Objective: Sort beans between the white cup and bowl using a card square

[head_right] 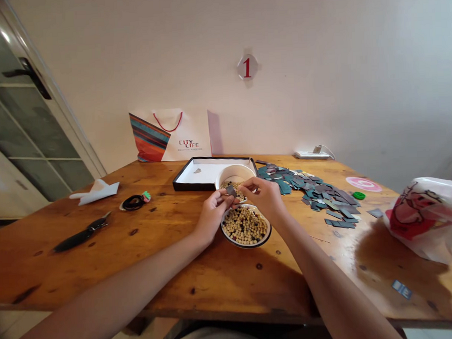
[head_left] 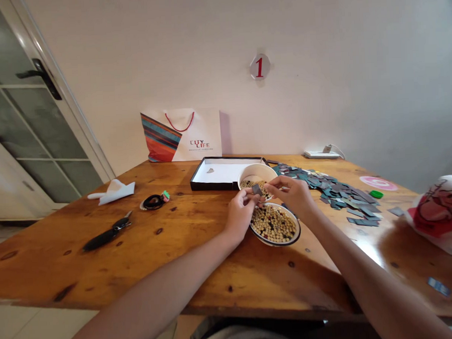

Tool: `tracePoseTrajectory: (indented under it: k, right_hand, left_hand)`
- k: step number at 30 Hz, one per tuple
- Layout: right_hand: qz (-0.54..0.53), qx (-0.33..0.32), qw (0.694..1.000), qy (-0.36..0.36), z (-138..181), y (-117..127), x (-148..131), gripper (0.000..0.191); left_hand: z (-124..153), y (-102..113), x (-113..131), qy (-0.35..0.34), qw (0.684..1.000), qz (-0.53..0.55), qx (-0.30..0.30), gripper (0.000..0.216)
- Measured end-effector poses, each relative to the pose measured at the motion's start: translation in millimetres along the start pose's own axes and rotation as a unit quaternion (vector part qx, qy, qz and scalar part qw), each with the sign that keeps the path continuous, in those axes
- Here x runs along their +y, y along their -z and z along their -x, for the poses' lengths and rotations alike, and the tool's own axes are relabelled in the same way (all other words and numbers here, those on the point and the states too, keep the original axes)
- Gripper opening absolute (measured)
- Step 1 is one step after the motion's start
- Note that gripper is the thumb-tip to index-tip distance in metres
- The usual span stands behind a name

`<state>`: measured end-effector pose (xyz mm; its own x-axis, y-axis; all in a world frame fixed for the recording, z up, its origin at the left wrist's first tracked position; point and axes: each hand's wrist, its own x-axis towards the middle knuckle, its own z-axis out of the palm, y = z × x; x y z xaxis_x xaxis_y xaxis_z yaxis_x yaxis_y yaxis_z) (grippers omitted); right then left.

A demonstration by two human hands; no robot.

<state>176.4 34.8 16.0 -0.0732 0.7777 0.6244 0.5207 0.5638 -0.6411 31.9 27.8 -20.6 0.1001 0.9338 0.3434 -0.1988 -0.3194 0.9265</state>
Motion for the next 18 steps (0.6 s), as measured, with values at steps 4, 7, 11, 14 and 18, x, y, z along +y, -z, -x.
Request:
tracePoseTrajectory:
  k: [4, 7, 11, 14, 18]
  right_hand:
    - [-0.053, 0.064, 0.996, -0.023, -2, 3, 1, 0.026]
    - [-0.052, 0.096, 0.994, -0.017, -1, 4, 0, 0.027]
    - [-0.025, 0.108, 0.994, -0.004, 0, 4, -4, 0.024]
    - [-0.019, 0.108, 0.994, 0.002, 1, 3, -5, 0.023]
    - [-0.022, 0.099, 0.995, -0.001, 1, 2, -4, 0.024]
  left_hand:
    - [4, -2, 7, 0.004, 1.000, 0.002, -0.004, 0.020]
    - [8, -2, 14, -0.006, 0.999, -0.016, -0.030, 0.021]
    - [11, 1, 20, -0.056, 0.994, -0.094, -0.029, 0.024]
    - [9, 1, 19, -0.065, 0.991, -0.116, -0.018, 0.024]
    - [6, 1, 17, -0.059, 0.993, -0.101, -0.018, 0.022]
